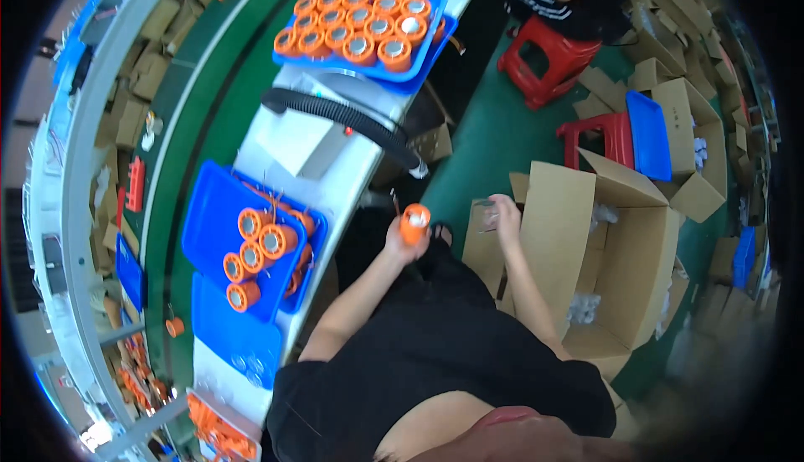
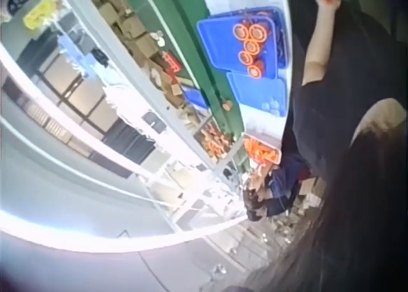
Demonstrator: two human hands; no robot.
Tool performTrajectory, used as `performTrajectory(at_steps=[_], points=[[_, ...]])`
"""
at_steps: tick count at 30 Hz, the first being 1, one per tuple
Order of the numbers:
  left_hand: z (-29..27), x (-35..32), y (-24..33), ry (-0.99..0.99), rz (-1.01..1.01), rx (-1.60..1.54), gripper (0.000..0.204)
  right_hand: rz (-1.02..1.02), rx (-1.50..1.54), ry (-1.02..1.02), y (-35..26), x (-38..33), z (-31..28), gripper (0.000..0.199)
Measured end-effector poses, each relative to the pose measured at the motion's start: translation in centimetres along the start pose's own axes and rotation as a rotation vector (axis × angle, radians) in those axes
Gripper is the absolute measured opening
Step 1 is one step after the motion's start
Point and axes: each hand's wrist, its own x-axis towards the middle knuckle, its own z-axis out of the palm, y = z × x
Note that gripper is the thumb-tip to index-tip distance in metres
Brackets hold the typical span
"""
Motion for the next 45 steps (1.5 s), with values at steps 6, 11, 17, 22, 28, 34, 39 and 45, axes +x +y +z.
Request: performTrajectory(at_steps=[6,11,17,22,28,34,39,45], points=[[2.0,7.3,0.4,0.026,-0.073,-0.117,0.041,0.001,0.136,0.111,-2.0,-4.4,-1.9,0.027],[2.0,8.9,0.1,0.083,-0.123,0.066,0.038,0.065,0.186,0.132,-2.9,-5.7,-2.8,0.03],[3.9,9.2,-1.7,0.176,0.394,0.928,0.029,0.043,0.211,0.174,-3.2,-5.5,-4.2,0.03],[2.2,6.3,-2.1,0.175,1.122,1.66,0.023,0.0,0.219,0.125,-4.3,-5.1,-2.9,0.033],[5.5,-4.6,-2.1,0.065,0.862,1.208,0.025,-0.04,0.436,-0.093,-7.4,-6.0,0.9,0.037],[7.5,-14.3,-0.9,-0.117,0.674,0.747,0.029,-0.175,0.159,-0.282,-11.2,-7.5,6.2,0.039],[6.0,-18.5,0.0,-0.054,0.88,0.997,0.033,-0.476,-0.146,-0.307,-14.7,-11.1,11.1,0.038],[4.6,-20.9,0.0,0.129,1.353,1.204,0.041,-1.039,-0.662,-0.421,-16.7,-14.6,15.0,0.044]])
